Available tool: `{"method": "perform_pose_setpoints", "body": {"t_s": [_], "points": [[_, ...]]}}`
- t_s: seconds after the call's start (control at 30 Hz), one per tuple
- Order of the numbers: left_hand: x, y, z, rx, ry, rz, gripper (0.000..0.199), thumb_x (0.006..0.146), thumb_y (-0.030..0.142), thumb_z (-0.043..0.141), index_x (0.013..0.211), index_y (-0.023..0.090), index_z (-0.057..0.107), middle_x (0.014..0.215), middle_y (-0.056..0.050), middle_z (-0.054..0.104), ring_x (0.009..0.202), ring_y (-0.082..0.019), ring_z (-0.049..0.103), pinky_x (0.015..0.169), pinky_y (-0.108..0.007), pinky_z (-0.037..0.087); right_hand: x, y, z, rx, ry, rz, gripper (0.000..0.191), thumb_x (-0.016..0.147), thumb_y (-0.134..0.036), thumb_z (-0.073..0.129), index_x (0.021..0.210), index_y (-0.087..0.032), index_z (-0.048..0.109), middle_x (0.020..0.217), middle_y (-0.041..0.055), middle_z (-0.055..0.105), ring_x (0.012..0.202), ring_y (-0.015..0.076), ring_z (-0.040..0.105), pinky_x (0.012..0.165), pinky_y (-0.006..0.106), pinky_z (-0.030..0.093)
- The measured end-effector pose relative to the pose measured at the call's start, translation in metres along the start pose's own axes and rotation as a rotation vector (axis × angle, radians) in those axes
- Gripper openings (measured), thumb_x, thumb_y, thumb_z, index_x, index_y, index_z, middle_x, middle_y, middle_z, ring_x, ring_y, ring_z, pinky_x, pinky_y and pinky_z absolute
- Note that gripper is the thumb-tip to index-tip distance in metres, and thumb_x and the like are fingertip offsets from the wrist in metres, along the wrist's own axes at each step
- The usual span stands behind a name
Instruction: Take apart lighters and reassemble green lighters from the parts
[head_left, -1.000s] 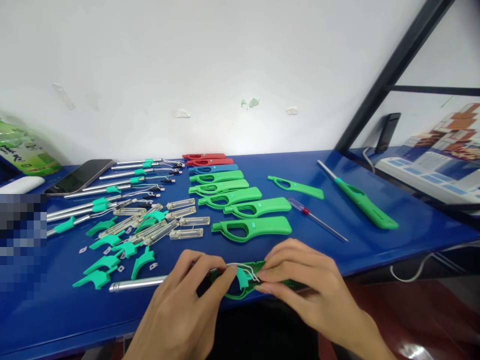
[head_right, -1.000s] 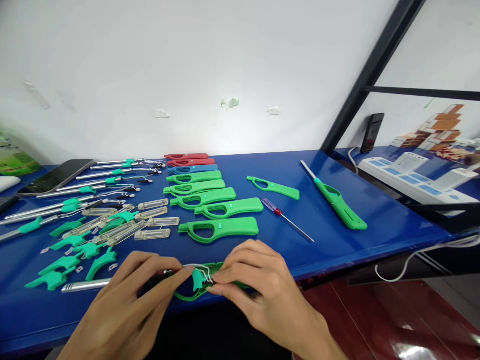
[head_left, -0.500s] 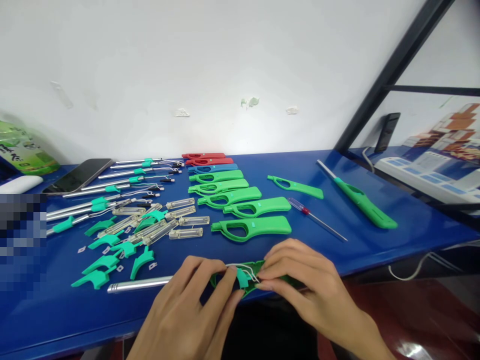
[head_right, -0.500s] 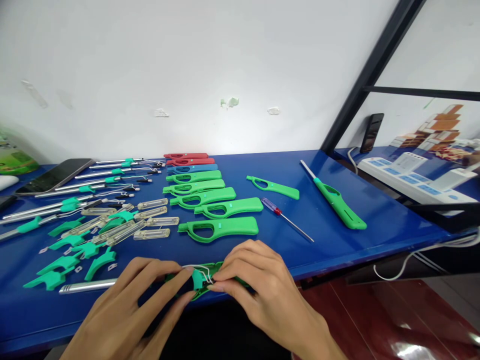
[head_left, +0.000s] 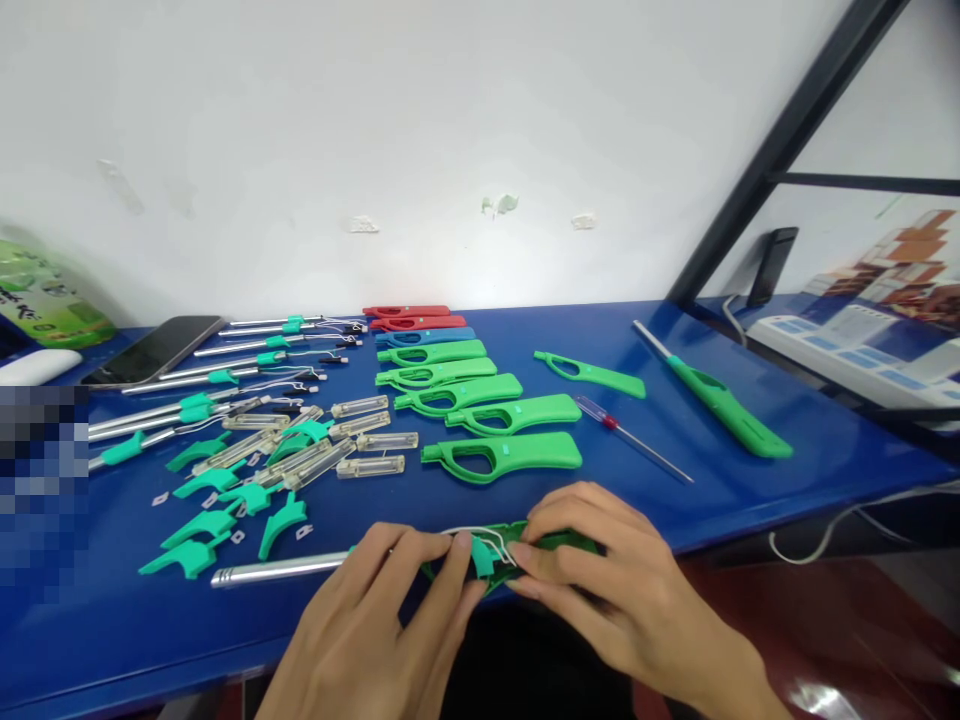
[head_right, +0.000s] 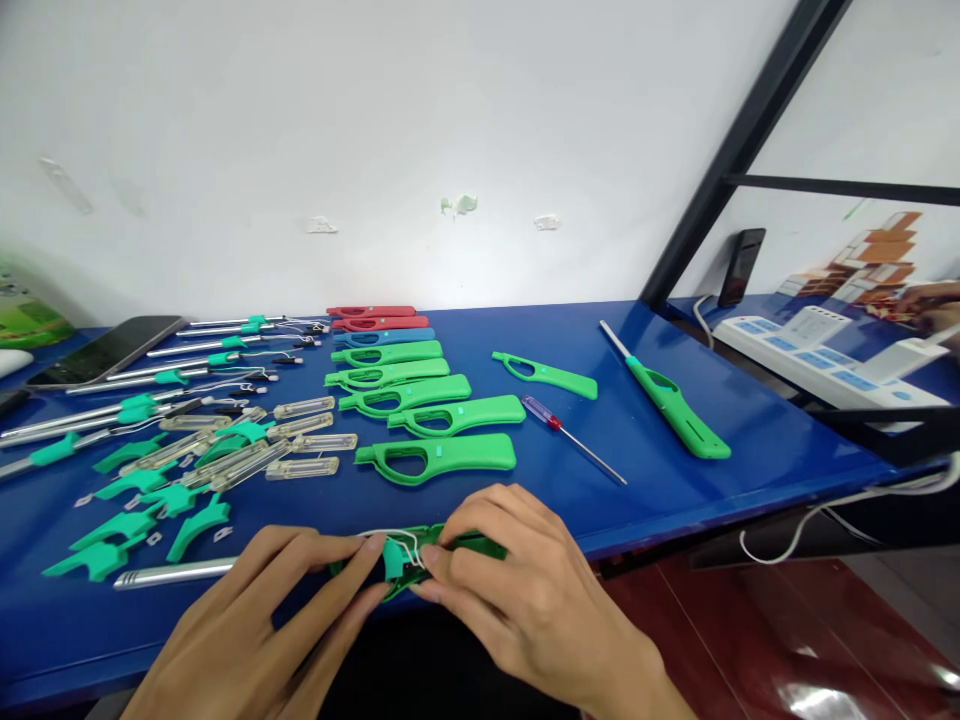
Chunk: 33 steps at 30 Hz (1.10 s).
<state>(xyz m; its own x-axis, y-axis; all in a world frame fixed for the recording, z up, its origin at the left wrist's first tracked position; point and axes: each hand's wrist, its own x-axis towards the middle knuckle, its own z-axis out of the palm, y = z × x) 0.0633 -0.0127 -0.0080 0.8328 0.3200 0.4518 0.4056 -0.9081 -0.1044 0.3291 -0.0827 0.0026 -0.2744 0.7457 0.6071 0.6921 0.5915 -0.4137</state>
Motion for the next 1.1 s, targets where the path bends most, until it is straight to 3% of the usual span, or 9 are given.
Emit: {"method": "perform_pose_setpoints", "body": {"t_s": [0.3, 0.43, 0.6, 0.77, 0.9, 1.1], "points": [[0.004, 0.003, -0.005, -0.024, 0.023, 0.016, 0.03, 0.109, 0.017, 0.049, 0.123, 0.023, 0.076, 0.121, -0.005, 0.076, 0.103, -0.024, 0.065, 0.089, -0.042, 0.061, 0.0, -0.001, 0.002, 0.007, -0.008, 0.044, 0.006, 0.104, -0.02, 0.073, 0.101, -0.021, 0.068, 0.097, 0.0023, 0.072, 0.092, 0.019, 0.066, 0.081, 0.036, 0.05], [0.014, 0.007, -0.009, -0.069, 0.077, -0.05, 0.024, 0.108, 0.016, 0.054, 0.117, 0.019, 0.075, 0.112, -0.005, 0.077, 0.1, -0.023, 0.065, 0.086, -0.04, 0.06, 0.0, -0.004, 0.005, -0.025, -0.025, 0.085, 0.012, 0.104, -0.019, 0.071, 0.098, -0.021, 0.061, 0.096, 0.0026, 0.07, 0.091, 0.0201, 0.064, 0.081, 0.037, 0.049], [0.017, 0.006, -0.011, -0.129, 0.047, -0.035, 0.029, 0.108, 0.012, 0.048, 0.112, 0.02, 0.076, 0.114, -0.006, 0.076, 0.101, -0.024, 0.066, 0.087, -0.042, 0.061, 0.001, -0.006, 0.006, -0.065, -0.027, 0.057, 0.008, 0.105, -0.017, 0.067, 0.099, -0.02, 0.063, 0.095, 0.0036, 0.069, 0.089, 0.0203, 0.062, 0.079, 0.037, 0.049], [0.008, 0.005, -0.004, -0.105, 0.043, -0.051, 0.025, 0.107, 0.017, 0.057, 0.124, 0.019, 0.075, 0.119, -0.009, 0.073, 0.103, -0.025, 0.064, 0.082, -0.039, 0.062, 0.001, -0.004, 0.006, -0.071, 0.018, 0.004, 0.003, 0.103, -0.016, 0.07, 0.104, -0.019, 0.069, 0.096, 0.0045, 0.072, 0.09, 0.0205, 0.065, 0.079, 0.037, 0.052], [0.007, 0.005, -0.004, -0.126, 0.074, -0.125, 0.032, 0.106, 0.016, 0.059, 0.137, 0.017, 0.07, 0.123, -0.011, 0.07, 0.111, -0.024, 0.062, 0.086, -0.033, 0.061, 0.0, -0.002, 0.008, -0.018, 0.063, 0.028, 0.006, 0.103, -0.016, 0.072, 0.108, -0.019, 0.072, 0.095, 0.0041, 0.074, 0.093, 0.0194, 0.069, 0.083, 0.035, 0.056], [0.003, -0.009, -0.015, -0.114, 0.185, -0.215, 0.036, 0.106, 0.017, 0.06, 0.139, 0.028, 0.068, 0.124, -0.005, 0.071, 0.116, -0.022, 0.062, 0.096, -0.032, 0.057, 0.003, -0.003, 0.004, -0.004, 0.087, 0.069, 0.01, 0.103, -0.024, 0.075, 0.112, -0.021, 0.07, 0.099, 0.002, 0.076, 0.09, 0.0157, 0.072, 0.083, 0.029, 0.059]]}}
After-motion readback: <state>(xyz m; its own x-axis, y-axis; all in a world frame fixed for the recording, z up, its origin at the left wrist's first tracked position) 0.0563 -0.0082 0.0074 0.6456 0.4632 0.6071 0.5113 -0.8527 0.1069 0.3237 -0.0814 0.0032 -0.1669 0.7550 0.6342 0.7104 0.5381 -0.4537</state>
